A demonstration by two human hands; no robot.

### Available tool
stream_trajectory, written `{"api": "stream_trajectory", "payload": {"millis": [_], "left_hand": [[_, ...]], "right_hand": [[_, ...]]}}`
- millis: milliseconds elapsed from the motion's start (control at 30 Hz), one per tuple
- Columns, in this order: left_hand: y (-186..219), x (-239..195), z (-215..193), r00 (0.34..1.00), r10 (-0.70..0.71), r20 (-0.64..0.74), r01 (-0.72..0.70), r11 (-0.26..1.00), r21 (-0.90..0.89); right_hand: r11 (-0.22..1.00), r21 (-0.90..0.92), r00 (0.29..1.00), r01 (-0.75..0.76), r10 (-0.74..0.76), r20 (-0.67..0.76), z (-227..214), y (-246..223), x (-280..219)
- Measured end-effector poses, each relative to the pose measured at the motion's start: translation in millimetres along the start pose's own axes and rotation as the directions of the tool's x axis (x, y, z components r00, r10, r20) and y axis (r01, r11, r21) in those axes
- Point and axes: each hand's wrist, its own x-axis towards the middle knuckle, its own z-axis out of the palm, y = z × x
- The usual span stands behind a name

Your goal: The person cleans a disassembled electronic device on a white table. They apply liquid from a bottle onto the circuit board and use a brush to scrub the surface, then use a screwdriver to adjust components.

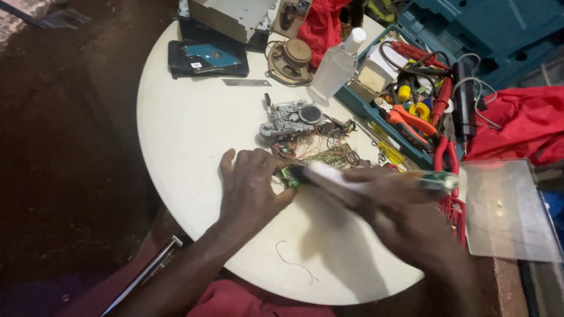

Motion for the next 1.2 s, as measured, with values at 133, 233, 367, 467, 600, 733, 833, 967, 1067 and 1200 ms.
{"api": "stream_trajectory", "payload": {"millis": [133, 233, 367, 467, 600, 733, 833, 967, 1067, 1200], "left_hand": [[-1, 1, -1, 0.999, 0.021, -0.024, -0.021, 0.999, -0.029], [2, 0, 0, 0.998, 0.048, -0.027, -0.049, 0.999, -0.022], [-2, -1, 1, 0.994, 0.059, -0.09, -0.06, 0.998, -0.005], [-7, -2, 5, 0.996, 0.065, -0.066, -0.062, 0.997, 0.049], [-5, 3, -3, 0.996, -0.022, 0.084, 0.024, 0.999, -0.028], [7, 13, -19, 1.0, 0.007, -0.01, -0.007, 1.0, 0.026], [12, 34, -22, 0.988, 0.157, 0.011, -0.157, 0.988, 0.011], [6, 61, -7, 0.895, 0.404, 0.187, -0.392, 0.915, -0.096], [7, 75, -4, 0.89, 0.378, 0.255, -0.385, 0.922, -0.024], [20, 89, 5, 0.852, 0.386, 0.354, -0.437, 0.897, 0.071]], "right_hand": [[0.98, 0.175, 0.98, -0.095, 0.123, -0.157, -6, -8, 7], [0.921, 0.377, 0.995, -0.101, 0.103, 0.016, 12, -13, 19], [0.969, 0.223, 0.991, 0.106, -0.083, -0.109, -11, 17, 2], [0.973, 0.229, 0.976, 0.001, 0.049, -0.214, -30, 24, -32], [0.685, 0.552, 0.603, -0.476, 0.711, -0.363, -36, -9, -53], [0.639, 0.635, 0.368, -0.435, 0.769, -0.522, -17, 0, -61], [0.422, 0.772, 0.111, -0.475, 0.899, -0.424, -15, -2, -57], [0.288, 0.872, 0.089, -0.397, 0.957, -0.276, -12, -18, -50], [0.251, 0.897, 0.126, -0.364, 0.968, -0.219, -7, -20, -51], [0.329, 0.79, 0.208, -0.517, 0.944, -0.257, 4, -9, -71]]}}
